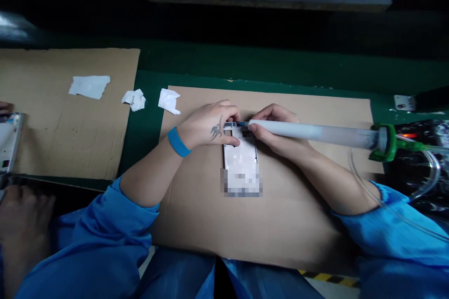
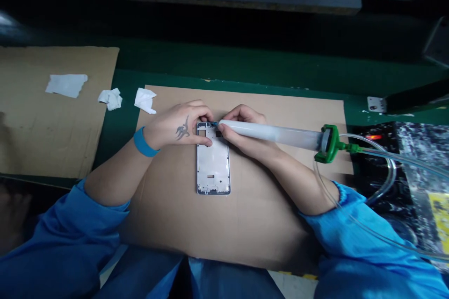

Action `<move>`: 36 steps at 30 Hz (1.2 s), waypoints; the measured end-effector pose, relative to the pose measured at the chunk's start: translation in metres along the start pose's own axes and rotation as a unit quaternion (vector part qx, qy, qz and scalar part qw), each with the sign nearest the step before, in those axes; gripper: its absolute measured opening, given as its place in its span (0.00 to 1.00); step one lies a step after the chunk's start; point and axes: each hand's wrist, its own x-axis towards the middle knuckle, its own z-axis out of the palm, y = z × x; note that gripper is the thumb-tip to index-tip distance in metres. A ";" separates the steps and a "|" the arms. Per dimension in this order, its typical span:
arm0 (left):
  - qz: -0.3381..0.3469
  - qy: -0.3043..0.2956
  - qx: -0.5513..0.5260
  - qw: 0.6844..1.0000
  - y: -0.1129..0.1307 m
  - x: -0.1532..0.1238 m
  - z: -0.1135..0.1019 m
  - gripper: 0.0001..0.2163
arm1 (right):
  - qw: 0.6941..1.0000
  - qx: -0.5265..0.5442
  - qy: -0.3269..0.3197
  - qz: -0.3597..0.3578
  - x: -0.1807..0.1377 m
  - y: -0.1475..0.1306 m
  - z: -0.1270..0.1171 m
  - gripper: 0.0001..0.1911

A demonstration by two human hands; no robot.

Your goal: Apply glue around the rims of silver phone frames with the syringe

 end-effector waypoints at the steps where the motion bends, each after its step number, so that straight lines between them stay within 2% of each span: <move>1: -0.001 -0.001 -0.001 1.000 0.000 0.000 0.000 0.26 | 1.000 0.001 -0.004 -0.002 0.000 0.000 0.000 0.20; 12: 0.019 0.013 0.011 1.000 -0.001 0.001 0.004 0.24 | 0.999 -0.006 -0.022 -0.031 -0.001 0.002 0.001 0.20; 17: 0.024 0.028 0.017 0.999 -0.002 0.001 0.006 0.24 | 0.999 -0.030 0.006 -0.021 0.001 0.001 -0.002 0.17; 28: 0.031 0.033 0.014 0.999 -0.004 0.002 0.006 0.25 | 1.000 -0.011 0.009 -0.001 0.004 0.004 -0.003 0.17; 31: 0.029 0.031 0.019 0.999 -0.004 0.002 0.006 0.25 | 1.000 0.011 0.006 0.002 0.004 0.010 -0.004 0.20; 33: 0.033 0.032 0.017 0.999 -0.005 0.002 0.006 0.26 | 0.998 0.065 0.017 0.001 0.005 0.017 -0.007 0.25; 36: 0.026 0.085 0.001 0.996 -0.010 0.002 0.005 0.24 | 0.990 0.135 0.040 -0.012 0.002 0.025 -0.014 0.30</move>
